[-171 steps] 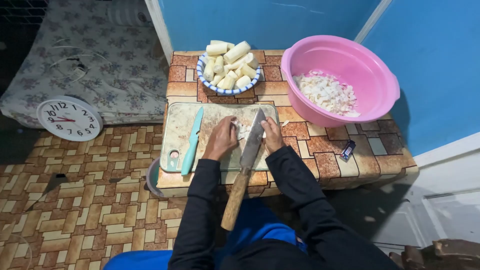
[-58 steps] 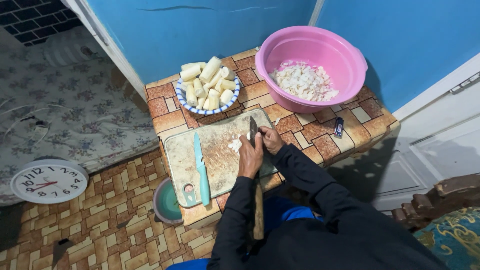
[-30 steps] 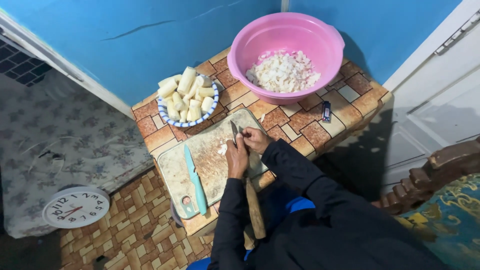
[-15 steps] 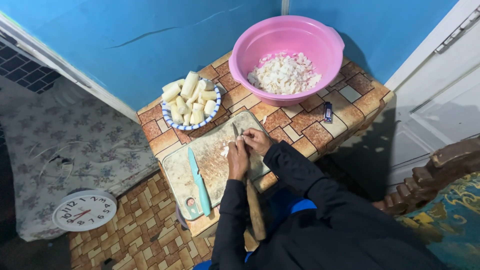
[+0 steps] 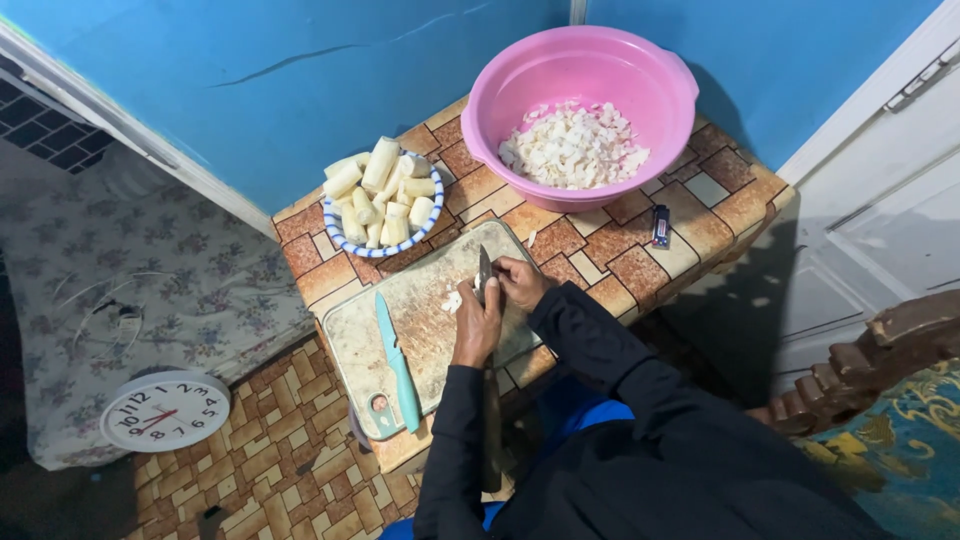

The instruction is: Peeling and chopping root vegetables on a cutting board and placing them into a pink bowl.

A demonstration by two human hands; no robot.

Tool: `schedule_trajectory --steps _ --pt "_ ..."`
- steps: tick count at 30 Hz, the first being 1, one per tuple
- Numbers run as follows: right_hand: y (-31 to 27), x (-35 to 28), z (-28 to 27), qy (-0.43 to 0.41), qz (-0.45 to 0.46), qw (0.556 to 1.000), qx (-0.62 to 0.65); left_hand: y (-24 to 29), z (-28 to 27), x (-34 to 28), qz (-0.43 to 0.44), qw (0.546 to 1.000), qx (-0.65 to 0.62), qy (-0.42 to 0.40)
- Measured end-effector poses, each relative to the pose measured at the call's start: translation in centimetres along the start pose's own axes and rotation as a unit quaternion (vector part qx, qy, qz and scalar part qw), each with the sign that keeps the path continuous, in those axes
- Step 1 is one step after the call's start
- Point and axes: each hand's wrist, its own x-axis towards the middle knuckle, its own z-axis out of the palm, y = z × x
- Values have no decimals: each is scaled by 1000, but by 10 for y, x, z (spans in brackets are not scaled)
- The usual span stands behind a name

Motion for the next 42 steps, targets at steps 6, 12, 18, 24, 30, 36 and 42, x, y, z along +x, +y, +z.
schedule_trajectory --steps 6,12,18,24,30,36,42 --pt "-32 -1 7 12 2 1000 -25 14 -6 -6 -12 1000 -1 -18" --pt "-11 -4 3 13 32 999 -11 9 2 0 -15 1000 13 12" --pt "-14 -1 2 15 39 999 -16 5 5 8 -21 999 26 32" --pt "0 -1 2 8 8 999 36 10 4 8 -25 999 26 38" --pt "-20 1 4 3 0 998 58 13 3 7 -30 999 15 41" --pt "23 -9 12 14 -5 999 32 -11 0 25 -31 998 21 41" --pt "-12 -2 2 39 14 999 19 25 0 -16 -17 1000 -9 11"
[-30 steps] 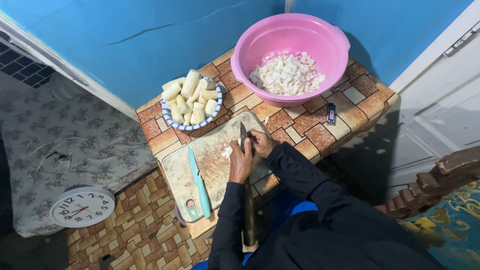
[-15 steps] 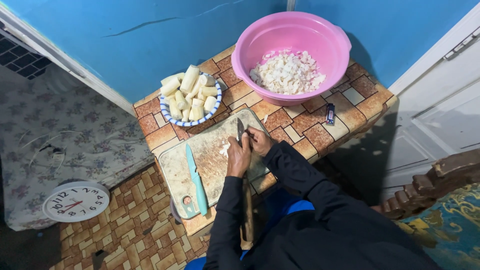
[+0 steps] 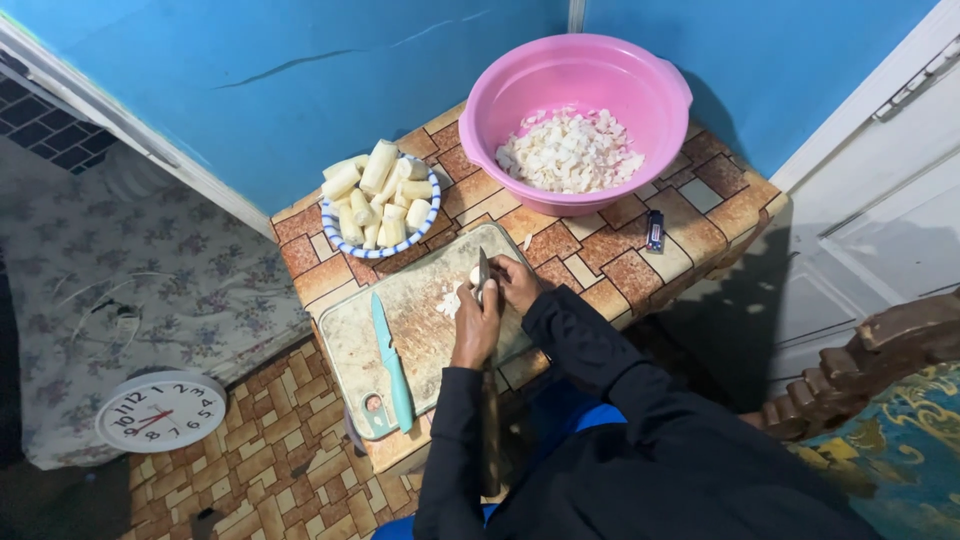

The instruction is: Peeling and chopping root vegetables on a cutting board and placing them into a pink bowl.

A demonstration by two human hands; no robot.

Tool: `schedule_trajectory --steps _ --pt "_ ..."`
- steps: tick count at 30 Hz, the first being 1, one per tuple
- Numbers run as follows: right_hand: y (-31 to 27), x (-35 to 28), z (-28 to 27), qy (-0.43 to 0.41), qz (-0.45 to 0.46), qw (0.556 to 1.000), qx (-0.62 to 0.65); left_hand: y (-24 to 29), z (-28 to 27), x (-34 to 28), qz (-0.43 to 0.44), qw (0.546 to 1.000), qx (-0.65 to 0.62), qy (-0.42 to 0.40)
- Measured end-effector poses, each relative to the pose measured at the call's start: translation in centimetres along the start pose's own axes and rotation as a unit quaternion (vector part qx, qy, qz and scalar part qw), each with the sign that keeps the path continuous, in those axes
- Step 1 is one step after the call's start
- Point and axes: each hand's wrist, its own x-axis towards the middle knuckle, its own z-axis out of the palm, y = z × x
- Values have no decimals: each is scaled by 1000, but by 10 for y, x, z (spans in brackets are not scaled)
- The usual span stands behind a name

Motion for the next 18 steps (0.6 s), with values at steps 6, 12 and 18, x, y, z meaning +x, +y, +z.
schedule_trajectory --steps 6,12,18 --pt "-6 -2 -3 -19 27 999 -13 2 5 -3 20 1000 4 11" --pt "27 2 -6 -32 22 999 11 -27 14 18 12 999 12 42" --pt "46 5 -6 -30 12 999 -6 -21 10 15 -8 998 -21 51"
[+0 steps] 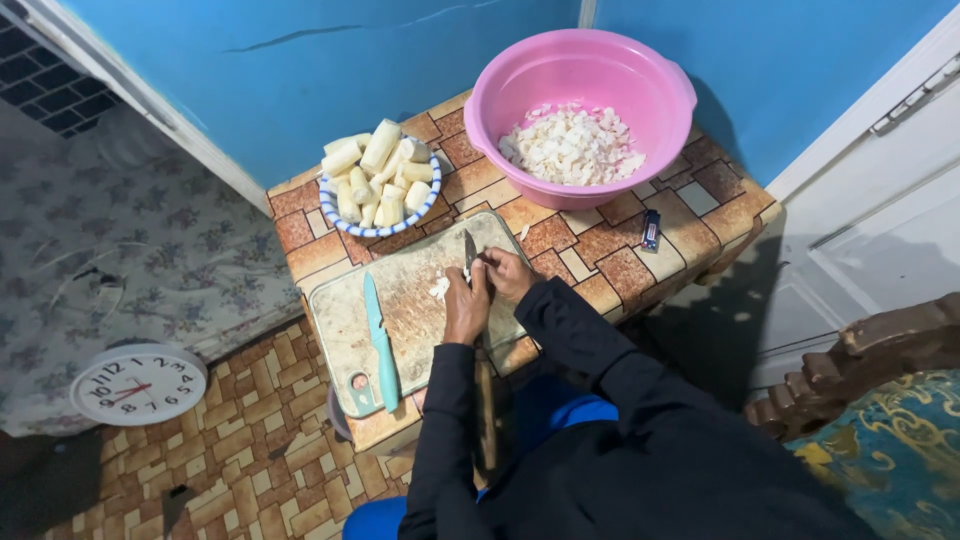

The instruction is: Peeling and chopping root vegetables on a cutting board and placing them into a pink bowl.

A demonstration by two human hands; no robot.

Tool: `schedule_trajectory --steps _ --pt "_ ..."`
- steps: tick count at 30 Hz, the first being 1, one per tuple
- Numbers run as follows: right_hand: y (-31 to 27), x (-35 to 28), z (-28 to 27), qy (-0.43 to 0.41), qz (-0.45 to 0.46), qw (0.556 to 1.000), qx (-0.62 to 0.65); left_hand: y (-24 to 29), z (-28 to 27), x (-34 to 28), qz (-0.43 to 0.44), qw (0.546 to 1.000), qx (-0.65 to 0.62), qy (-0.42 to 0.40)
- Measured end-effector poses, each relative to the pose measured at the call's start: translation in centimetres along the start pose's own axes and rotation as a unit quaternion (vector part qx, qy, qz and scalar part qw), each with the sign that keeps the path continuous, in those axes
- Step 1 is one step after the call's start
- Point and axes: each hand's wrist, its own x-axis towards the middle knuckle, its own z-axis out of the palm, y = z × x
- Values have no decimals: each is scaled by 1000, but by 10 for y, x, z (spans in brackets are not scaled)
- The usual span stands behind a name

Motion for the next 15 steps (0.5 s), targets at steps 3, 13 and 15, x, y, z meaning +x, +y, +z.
schedule_trajectory --steps 3,13,15 --pt "16 1 2 -10 0 1000 12 -7 1 3 -2 1000 -22 10" --pt "11 -5 8 -26 -41 998 28 -24 -3 14 -13 999 -36 12" --pt "9 -11 9 -40 -23 997 62 -30 -4 21 -16 998 -48 22"
